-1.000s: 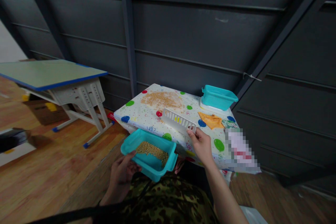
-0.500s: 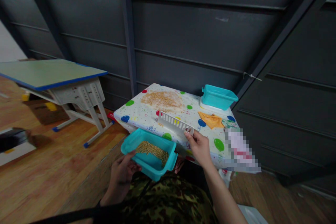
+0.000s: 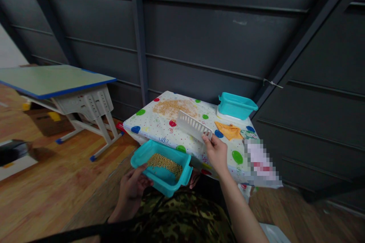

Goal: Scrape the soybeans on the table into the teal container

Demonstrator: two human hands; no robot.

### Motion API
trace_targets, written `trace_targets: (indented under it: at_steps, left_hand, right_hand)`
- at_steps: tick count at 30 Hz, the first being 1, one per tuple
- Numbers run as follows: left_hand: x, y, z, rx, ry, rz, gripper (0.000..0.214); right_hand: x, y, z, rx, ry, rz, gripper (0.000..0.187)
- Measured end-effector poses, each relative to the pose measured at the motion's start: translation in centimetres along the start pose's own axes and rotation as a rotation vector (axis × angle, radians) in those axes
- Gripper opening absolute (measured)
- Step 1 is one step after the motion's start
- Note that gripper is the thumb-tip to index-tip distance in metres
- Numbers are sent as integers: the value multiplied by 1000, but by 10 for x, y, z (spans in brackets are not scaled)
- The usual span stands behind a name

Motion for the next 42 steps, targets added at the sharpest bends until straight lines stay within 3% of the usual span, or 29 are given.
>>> trace_targets:
  at_steps: [12,23,30,42]
  left_hand:
    - [1,-1,-3,6,16,3,51]
    - [6,9,-12,1,9,15,53]
    - [2,6,-6,21,37,23,48]
    - [-1,-1,0,13,28,10,45]
  right_hand:
    - [28,-21,3,-36,64,9,69]
    - [32,-24,-4,-48,86,25,68]
    - [33,-22,2,-48,60,61,69]
    - [19,-24,-11,-6,28,26,73]
Point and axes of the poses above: each hand's wrist, its own y-axis away from the middle knuckle, its own x-axis out of the palm, z = x × y, the point moved 6 cm from there along -y, towards the middle knuckle, and after that the axes turned 5 degrees about -z, right-handed, at the moved point
